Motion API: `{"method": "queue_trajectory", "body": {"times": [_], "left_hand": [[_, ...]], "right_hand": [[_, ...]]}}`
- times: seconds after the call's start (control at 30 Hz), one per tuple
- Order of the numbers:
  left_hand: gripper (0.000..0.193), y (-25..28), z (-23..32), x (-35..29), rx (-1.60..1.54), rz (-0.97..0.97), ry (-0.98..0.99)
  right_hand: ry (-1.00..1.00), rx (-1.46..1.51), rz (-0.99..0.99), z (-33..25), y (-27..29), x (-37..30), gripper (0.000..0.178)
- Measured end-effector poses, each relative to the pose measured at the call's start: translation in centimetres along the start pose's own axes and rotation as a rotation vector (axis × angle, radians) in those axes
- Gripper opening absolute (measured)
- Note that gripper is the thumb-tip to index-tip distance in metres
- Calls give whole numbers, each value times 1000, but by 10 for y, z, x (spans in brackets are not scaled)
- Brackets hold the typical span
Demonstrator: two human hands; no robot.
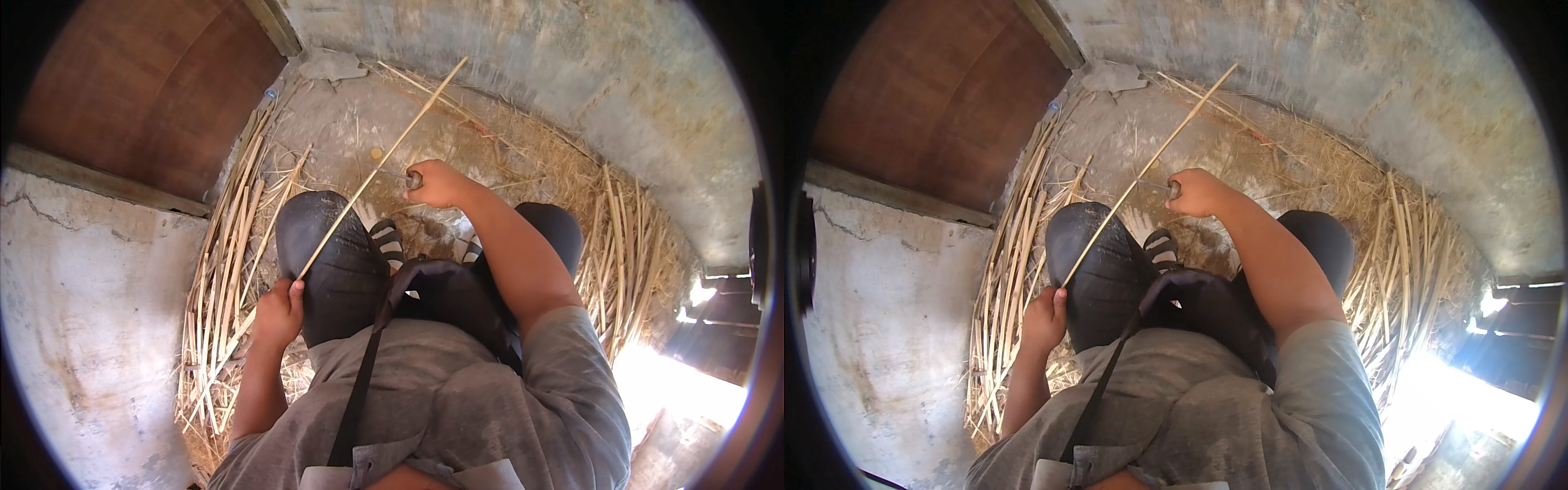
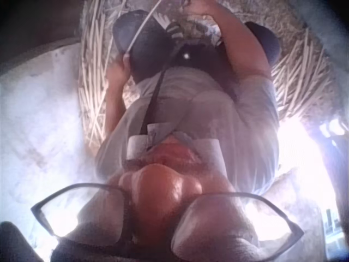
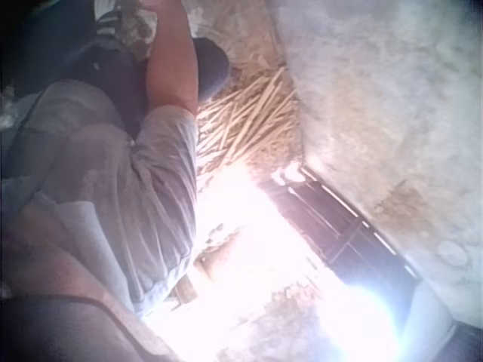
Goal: The person sits on the floor and uses a knife to shave and smooth a long bamboo stick. They hold the stick against their leg and repeatedly scrape the blade along its length to remove the outer layer and refine the surface.
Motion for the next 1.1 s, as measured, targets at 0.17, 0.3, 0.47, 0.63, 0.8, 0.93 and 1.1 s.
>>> {"method": "queue_trajectory", "body": {"times": [0.17,0.3,0.47,0.63,0.8,0.93,1.1], "left_hand": [[44,7,1,-6,23,-32,18],[46,6,-2,-2,12,-66,17],[47,5,-5,1,-54,-34,-11],[47,2,-7,-1,-73,-7,-50],[47,12,-12,4,7,-67,-32],[50,8,-10,3,-48,-60,-44],[52,14,-5,5,-52,-91,-13]], "right_hand": [[-78,-148,-117,-58,9,-15,40],[6,-102,-154,-27,-1,-6,45],[-67,106,-169,0,10,1,48],[-40,-67,-93,-46,17,-17,48],[24,-147,-168,-41,13,-16,39],[-73,-7,-70,-6,19,2,38],[-73,-107,-14,-30,14,-10,40]]}}
Point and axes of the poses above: each hand's wrist, its own x-axis towards the middle knuckle, its own y-axis out of the back of the hand, z = x × y, the point moved 2 cm from there along x, towards the middle knuckle, and after that the axes turned 15 degrees about -z, right-handed, at the moved point
